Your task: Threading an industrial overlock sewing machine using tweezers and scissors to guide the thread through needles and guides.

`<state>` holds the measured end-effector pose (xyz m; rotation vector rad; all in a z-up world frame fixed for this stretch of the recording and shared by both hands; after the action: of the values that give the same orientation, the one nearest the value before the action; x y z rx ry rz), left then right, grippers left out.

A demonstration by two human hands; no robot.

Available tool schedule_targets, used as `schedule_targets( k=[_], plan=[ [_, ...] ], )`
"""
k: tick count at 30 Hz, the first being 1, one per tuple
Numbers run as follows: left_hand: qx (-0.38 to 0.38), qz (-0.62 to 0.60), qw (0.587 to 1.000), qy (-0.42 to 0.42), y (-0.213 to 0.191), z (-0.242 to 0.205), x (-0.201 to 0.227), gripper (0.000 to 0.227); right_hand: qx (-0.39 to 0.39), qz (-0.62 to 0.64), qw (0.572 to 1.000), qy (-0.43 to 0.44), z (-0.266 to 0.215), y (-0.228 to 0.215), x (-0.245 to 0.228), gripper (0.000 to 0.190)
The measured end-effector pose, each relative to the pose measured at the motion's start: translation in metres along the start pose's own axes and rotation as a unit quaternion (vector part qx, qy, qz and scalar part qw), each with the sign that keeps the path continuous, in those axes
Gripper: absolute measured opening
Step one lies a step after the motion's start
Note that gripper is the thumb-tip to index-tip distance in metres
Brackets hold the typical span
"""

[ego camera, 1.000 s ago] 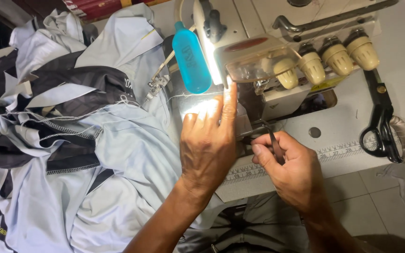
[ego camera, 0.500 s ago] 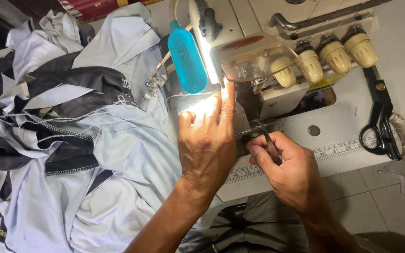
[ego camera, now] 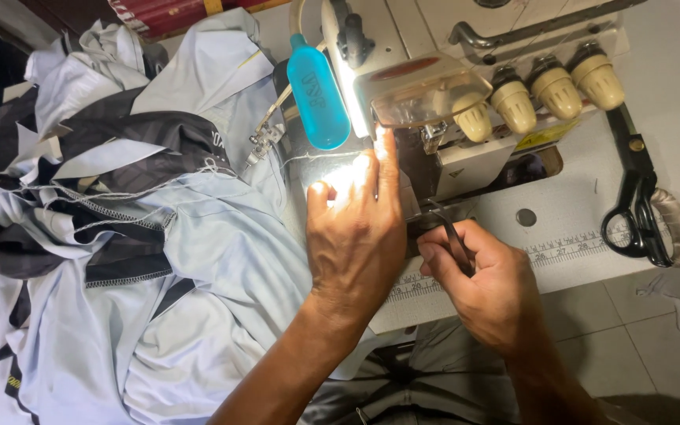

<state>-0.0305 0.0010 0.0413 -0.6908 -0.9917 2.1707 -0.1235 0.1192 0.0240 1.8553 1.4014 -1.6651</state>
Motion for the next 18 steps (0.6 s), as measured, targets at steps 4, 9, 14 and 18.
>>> schedule_targets(
  k=[4, 9, 14, 18],
  plan=[
    [0.023, -0.055, 0.998, 0.026, -0.006, -0.005, 0.000, 0.044, 0.005, -0.002, 1.000, -0.003, -0.002, -0.003, 0.005, 0.008],
    [0.021, -0.204, 0.977, 0.059, -0.018, -0.026, 0.000, 0.036, -0.006, 0.038, 0.998, 0.057, -0.008, -0.007, 0.013, 0.018],
    [-0.043, -0.319, 0.921, 0.220, -0.012, -0.033, -0.005, 0.017, 0.026, -0.048, 0.998, -0.036, -0.021, -0.011, 0.043, 0.011],
    [-0.054, -0.384, 0.888, 0.245, -0.014, -0.036, -0.008, 0.028, 0.028, -0.153, 0.988, 0.020, -0.030, -0.038, 0.052, 0.011]
  ],
)
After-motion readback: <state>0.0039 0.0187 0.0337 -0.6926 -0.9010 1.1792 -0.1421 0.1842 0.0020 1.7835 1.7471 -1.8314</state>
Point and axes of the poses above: each hand's wrist, its own z-axis towards the middle knuckle, its own y-axis out of the palm, x = y × z, the point moved 1 cm from there along z, towards the middle knuckle, and after that the axes turned 5 degrees about -x, right-handed, at the moved point
